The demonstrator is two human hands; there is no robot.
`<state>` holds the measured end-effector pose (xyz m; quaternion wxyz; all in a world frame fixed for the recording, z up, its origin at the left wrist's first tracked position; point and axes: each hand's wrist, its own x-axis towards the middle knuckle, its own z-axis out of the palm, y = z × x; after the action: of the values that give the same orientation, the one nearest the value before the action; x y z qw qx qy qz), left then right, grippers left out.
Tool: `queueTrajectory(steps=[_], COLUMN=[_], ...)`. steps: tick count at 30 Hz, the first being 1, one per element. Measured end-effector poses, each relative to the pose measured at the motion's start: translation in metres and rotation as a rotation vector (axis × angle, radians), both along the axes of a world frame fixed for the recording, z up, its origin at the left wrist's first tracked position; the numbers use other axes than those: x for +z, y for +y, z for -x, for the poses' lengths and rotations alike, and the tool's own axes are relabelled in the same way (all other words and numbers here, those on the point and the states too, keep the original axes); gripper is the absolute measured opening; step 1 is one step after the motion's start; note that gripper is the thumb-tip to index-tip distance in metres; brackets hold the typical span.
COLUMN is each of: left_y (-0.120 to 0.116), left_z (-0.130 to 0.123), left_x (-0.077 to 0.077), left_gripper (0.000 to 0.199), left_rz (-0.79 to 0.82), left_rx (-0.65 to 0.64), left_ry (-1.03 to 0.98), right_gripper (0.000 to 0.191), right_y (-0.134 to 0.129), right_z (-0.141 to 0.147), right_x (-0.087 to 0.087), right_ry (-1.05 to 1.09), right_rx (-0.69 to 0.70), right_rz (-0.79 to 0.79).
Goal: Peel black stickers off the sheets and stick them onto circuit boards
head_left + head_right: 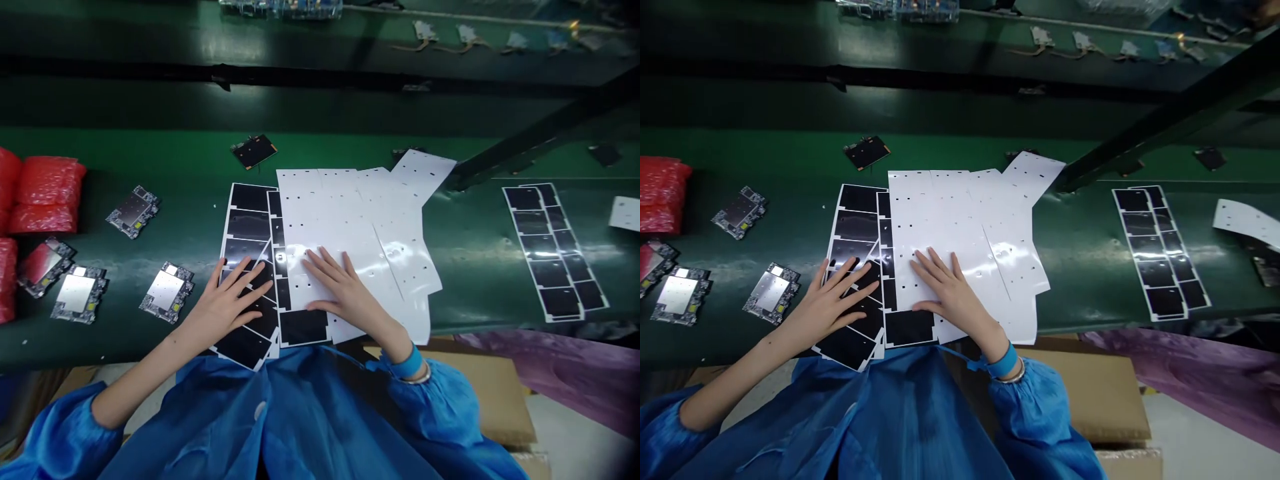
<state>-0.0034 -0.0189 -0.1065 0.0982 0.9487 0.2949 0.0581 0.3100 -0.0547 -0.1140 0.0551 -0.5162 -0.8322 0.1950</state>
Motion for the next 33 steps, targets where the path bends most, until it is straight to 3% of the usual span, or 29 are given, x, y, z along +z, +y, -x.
queueTrajectory(steps=[5,10,16,19,22,26,28,31,33], left_y=[0.003,0.011,-0.001,-0.009,-0.009,-0.004,-0.004,-0.006,-0.003], left_z=[-0.023,-0.050,-0.022,-0.010,-0.008,-0.010,-0.009,-0.009,-0.008], left_x=[0.005,0.001,-0.006,-0.008,-0.010,-0.010,-0.011,-0.012,-0.011], left_gripper=[0.043,0.052,0.057,0.056,0.052,0.044,0.041,0.036,0.035], left_rz=[-0.110,-0.095,-0.094,-0.134,-0.131,-0.126,-0.147,-0.154,-0.125], left_rx=[-0.045,-0.078,0.122,0.150,0.087,0.038,0.030,0.030,0.096], left_ry=[0.045,0.047,-0.047,-0.060,-0.082,-0.115,-0.117,-0.141,-0.224], right_gripper=[0.079,0.068,0.053,0.040,0.037,0.041,0.044,0.045,0.043], right_y=[-0.010,-0.023,-0.026,-0.004,0.039,0.109,0.137,0.158,0.155], right_z=[-0.011,-0.039,-0.060,-0.037,-0.001,0.040,0.053,0.061,0.061], right_x=[-0.001,-0.005,-0.005,0.006,0.017,0.016,0.010,0.007,0.011], right_ry=[0.016,0.056,0.079,0.170,0.315,0.516,0.553,0.606,0.653], right_rx=[-0.090,-0.199,-0.367,-0.370,-0.376,-0.449,-0.486,-0.505,-0.503], right_rz=[-0.028,-0.044,-0.250,-0.339,-0.323,-0.052,-0.019,0.003,0.025])
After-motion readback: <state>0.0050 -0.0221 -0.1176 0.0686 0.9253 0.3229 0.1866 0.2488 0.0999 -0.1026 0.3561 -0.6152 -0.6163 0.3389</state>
